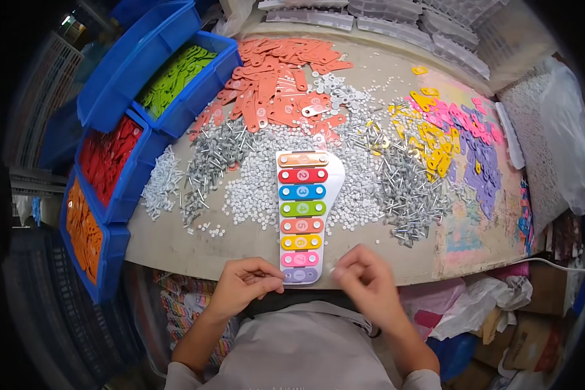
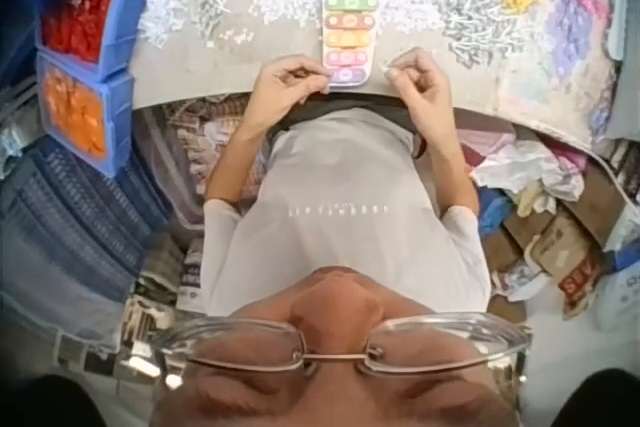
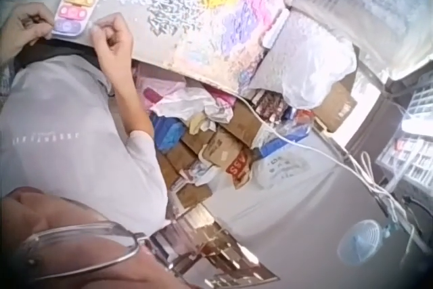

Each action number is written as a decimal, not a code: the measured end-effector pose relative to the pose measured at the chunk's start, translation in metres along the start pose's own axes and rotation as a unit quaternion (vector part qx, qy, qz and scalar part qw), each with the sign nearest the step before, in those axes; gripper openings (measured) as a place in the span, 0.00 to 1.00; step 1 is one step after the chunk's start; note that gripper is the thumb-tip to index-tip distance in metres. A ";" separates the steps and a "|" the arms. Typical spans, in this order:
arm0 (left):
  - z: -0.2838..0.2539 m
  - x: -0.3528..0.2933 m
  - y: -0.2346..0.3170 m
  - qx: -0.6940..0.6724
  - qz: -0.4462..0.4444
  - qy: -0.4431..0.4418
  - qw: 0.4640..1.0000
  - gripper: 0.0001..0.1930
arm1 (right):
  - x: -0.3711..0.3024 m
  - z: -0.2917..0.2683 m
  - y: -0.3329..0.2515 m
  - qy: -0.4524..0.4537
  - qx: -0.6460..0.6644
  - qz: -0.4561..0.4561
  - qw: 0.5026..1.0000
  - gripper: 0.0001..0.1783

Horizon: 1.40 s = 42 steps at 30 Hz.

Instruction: Assembling a toy xylophone by attaching colorful plastic keys and metal pins to a base.

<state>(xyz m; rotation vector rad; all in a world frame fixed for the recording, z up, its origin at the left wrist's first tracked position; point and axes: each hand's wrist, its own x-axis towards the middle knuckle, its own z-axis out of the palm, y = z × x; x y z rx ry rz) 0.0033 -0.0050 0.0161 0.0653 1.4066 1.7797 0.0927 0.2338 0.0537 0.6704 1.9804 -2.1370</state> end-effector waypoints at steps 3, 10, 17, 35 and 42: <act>0.002 0.001 -0.009 -0.012 -0.008 -0.011 1.000 0.07 | -0.003 0.017 0.014 -0.049 0.064 0.046 0.996 0.03; 0.001 0.001 -0.017 0.002 0.001 0.001 1.000 0.07 | 0.000 0.018 0.026 -0.057 0.054 0.054 0.995 0.04; 0.001 0.003 -0.017 0.056 0.001 -0.002 0.998 0.16 | 0.003 0.020 0.030 -0.061 -0.023 0.047 0.997 0.06; 0.017 0.014 -0.035 0.186 0.067 0.018 0.980 0.16 | 0.023 0.019 0.033 -0.109 -0.024 0.099 0.989 0.19; -0.002 -0.011 -0.025 0.129 0.029 -0.092 0.987 0.23 | 0.006 0.029 0.011 -0.109 -0.118 -0.047 0.986 0.20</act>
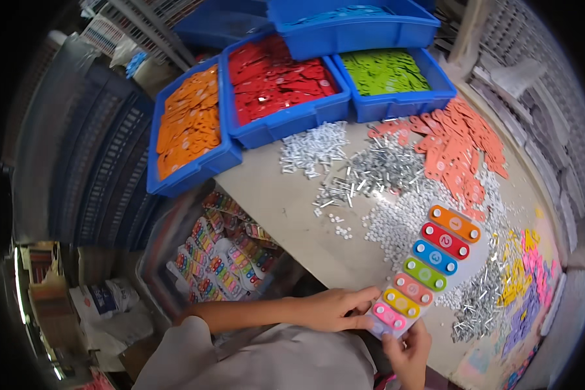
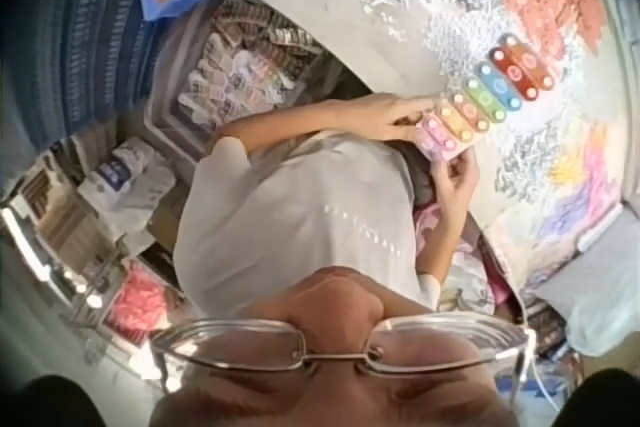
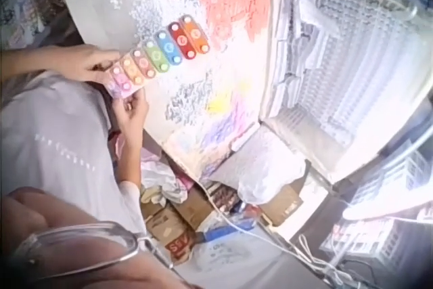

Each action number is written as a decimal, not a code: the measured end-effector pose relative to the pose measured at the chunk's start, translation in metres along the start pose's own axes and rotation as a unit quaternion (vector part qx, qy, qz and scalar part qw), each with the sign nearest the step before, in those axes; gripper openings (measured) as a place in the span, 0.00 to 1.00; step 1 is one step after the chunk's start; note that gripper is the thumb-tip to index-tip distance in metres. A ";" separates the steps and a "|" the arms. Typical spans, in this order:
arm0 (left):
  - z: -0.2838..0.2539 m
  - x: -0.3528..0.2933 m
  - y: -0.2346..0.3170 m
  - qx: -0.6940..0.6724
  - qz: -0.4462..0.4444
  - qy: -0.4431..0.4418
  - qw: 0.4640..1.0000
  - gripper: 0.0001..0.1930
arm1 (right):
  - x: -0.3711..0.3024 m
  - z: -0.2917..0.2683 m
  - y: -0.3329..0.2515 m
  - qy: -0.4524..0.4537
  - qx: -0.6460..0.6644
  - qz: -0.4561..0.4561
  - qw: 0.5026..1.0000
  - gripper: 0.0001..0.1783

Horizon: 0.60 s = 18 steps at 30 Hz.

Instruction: Assembling a toy xylophone by attaching colorful plastic keys and metal pins to a base.

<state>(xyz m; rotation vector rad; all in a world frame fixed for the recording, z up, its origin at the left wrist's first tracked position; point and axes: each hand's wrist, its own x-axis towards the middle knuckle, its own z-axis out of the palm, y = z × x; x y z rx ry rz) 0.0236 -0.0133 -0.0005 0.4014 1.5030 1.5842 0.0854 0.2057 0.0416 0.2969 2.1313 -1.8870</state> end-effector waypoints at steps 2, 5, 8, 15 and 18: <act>-0.001 -0.015 -0.006 0.142 0.205 0.145 0.957 0.35 | -0.005 0.013 -0.034 -0.049 -0.202 -0.032 0.978 0.14; -0.001 -0.029 -0.018 0.045 0.213 0.193 0.957 0.53 | 0.004 0.047 -0.042 -0.106 -0.423 -0.309 0.845 0.14; 0.008 -0.062 -0.031 -0.153 0.208 0.384 0.887 0.58 | 0.019 0.088 -0.042 -0.234 -0.347 -0.281 0.863 0.15; -0.055 -0.167 -0.160 0.072 -0.040 0.726 0.682 0.43 | 0.037 0.101 -0.027 -0.189 -0.346 -0.309 0.865 0.14; -0.098 -0.218 -0.227 0.197 -0.187 0.700 0.661 0.39 | 0.045 0.082 -0.006 -0.066 -0.321 -0.252 0.910 0.07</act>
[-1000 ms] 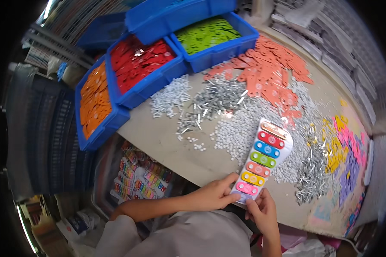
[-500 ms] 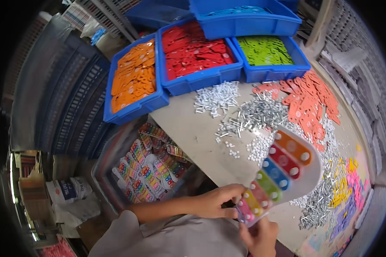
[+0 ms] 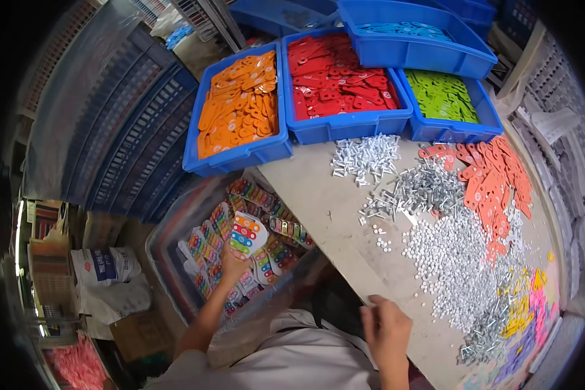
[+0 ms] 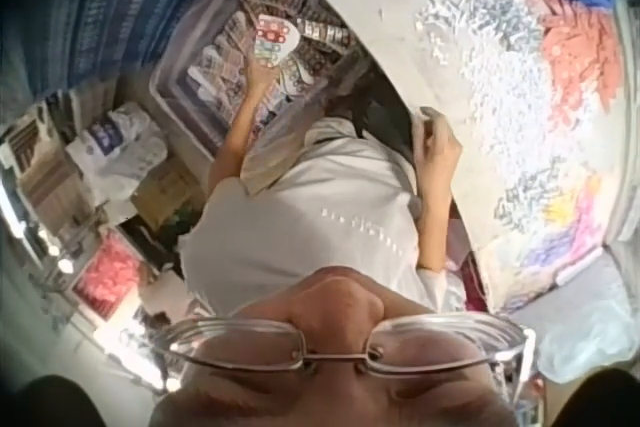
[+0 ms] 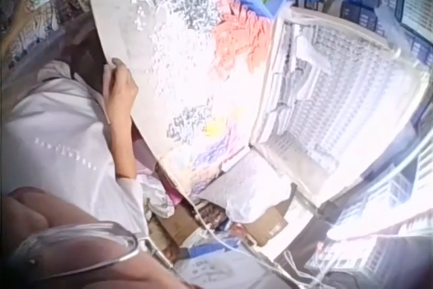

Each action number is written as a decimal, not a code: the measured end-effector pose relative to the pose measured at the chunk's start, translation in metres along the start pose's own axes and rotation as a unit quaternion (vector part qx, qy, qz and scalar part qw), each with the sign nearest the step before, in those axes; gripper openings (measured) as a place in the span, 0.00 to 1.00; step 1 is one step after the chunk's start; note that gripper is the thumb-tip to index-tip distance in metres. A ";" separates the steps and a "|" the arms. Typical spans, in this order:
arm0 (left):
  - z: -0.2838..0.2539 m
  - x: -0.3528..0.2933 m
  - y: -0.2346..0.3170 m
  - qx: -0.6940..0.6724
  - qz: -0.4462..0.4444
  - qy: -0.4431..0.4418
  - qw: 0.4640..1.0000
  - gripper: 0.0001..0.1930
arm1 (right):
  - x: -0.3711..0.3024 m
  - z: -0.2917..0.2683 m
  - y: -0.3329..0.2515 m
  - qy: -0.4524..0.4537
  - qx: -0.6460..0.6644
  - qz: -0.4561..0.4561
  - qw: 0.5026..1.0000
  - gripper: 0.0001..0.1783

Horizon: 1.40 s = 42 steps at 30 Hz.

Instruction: Assembling a toy xylophone by attaching colorful plastic keys and metal pins to a base.

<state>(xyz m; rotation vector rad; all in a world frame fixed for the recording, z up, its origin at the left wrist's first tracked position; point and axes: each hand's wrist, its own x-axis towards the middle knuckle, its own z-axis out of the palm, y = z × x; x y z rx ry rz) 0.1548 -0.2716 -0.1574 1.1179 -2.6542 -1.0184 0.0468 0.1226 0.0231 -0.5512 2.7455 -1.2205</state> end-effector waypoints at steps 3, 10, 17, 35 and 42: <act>0.014 0.052 -0.125 -0.076 0.033 -0.027 0.996 0.45 | -0.004 -0.003 0.015 0.028 0.017 0.082 0.996 0.05; 0.011 0.135 -0.145 0.232 0.058 0.047 0.970 0.48 | -0.015 0.002 0.025 0.082 0.034 0.117 0.989 0.02; 0.016 0.105 0.057 -0.089 0.180 -0.136 0.970 0.09 | -0.023 0.006 0.033 0.157 0.021 0.122 0.980 0.03; 0.093 -0.075 0.304 -0.130 0.724 -0.169 0.656 0.08 | -0.013 -0.229 0.210 0.362 -0.272 0.093 0.887 0.11; 0.088 -0.084 0.319 -0.140 0.686 -0.150 0.698 0.05 | -0.116 -0.395 0.406 0.486 -0.451 0.388 0.640 0.13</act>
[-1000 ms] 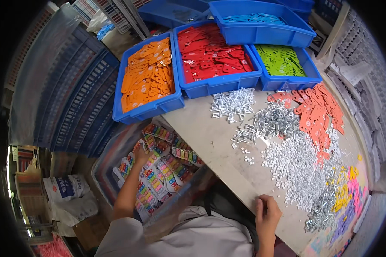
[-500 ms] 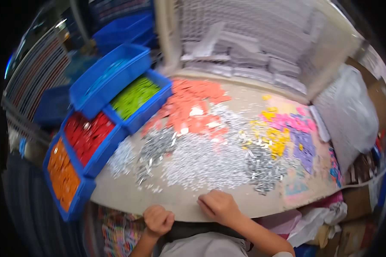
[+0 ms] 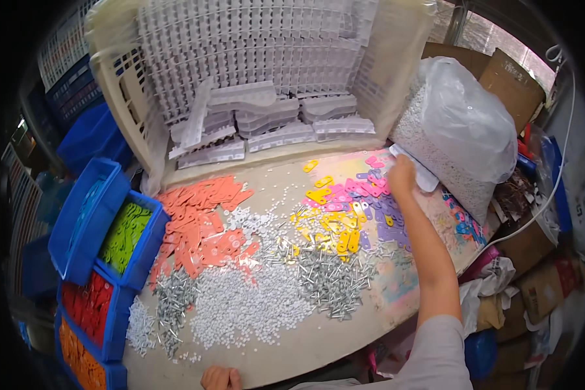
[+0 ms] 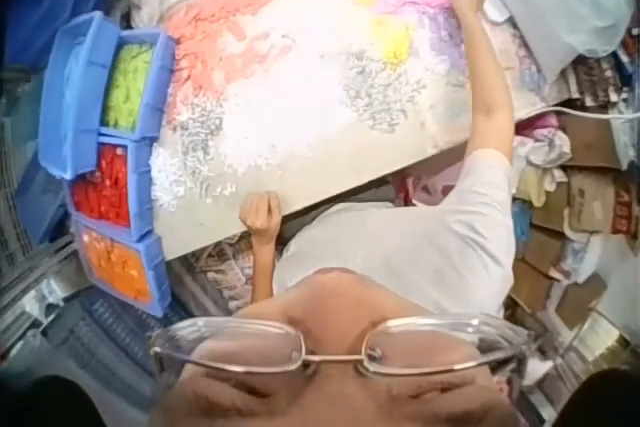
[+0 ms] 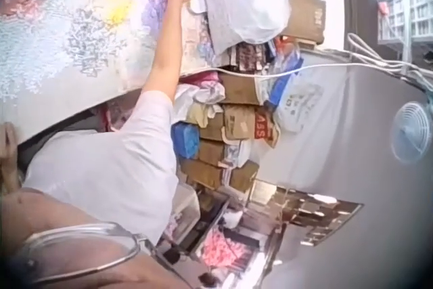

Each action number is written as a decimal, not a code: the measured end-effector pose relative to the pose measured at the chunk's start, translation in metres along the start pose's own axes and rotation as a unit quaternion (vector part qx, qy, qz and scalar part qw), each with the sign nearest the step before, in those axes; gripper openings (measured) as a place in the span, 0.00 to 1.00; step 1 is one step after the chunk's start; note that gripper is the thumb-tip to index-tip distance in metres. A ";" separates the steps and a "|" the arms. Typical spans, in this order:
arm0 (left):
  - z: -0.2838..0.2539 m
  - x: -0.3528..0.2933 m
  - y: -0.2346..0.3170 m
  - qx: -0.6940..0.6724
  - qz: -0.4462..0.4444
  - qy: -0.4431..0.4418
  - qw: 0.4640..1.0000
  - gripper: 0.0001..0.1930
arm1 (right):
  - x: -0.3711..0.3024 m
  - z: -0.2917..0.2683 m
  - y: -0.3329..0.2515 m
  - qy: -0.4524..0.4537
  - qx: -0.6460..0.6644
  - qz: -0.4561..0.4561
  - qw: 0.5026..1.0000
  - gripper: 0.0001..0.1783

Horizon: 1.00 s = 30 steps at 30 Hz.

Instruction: Assembling a toy xylophone by attaching colorful plastic keys and metal pins to a base.

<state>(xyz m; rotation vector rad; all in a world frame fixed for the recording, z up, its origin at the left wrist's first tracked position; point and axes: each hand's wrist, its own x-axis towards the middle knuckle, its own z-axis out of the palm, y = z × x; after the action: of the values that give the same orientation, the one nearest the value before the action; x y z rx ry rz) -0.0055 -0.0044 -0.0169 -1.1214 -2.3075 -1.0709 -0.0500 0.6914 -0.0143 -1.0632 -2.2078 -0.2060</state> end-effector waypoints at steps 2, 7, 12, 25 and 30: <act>0.002 0.003 0.001 0.002 0.002 -0.008 1.000 0.05 | 0.012 0.004 0.058 -0.047 -0.093 0.069 0.992 0.17; 0.000 0.004 0.006 0.015 -0.012 -0.027 0.999 0.06 | -0.014 -0.012 0.087 -0.158 -0.116 0.111 0.974 0.22; -0.002 -0.008 0.002 0.025 -0.039 -0.069 0.997 0.04 | -0.017 -0.022 0.074 -0.145 -0.091 0.124 0.977 0.29; 0.010 0.008 0.006 -0.429 -0.318 -0.015 0.845 0.27 | -0.204 -0.215 -0.180 -0.165 0.364 -0.516 0.758 0.17; 0.017 0.023 0.029 -0.534 -0.364 -0.077 0.759 0.30 | -0.258 -0.223 -0.237 -0.215 0.323 -0.615 0.686 0.12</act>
<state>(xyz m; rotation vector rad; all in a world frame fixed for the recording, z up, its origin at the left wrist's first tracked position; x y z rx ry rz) 0.0034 0.0323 -0.0006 -0.4977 -2.2185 -2.9211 0.0006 0.2814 0.0258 0.9640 -2.6977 0.2928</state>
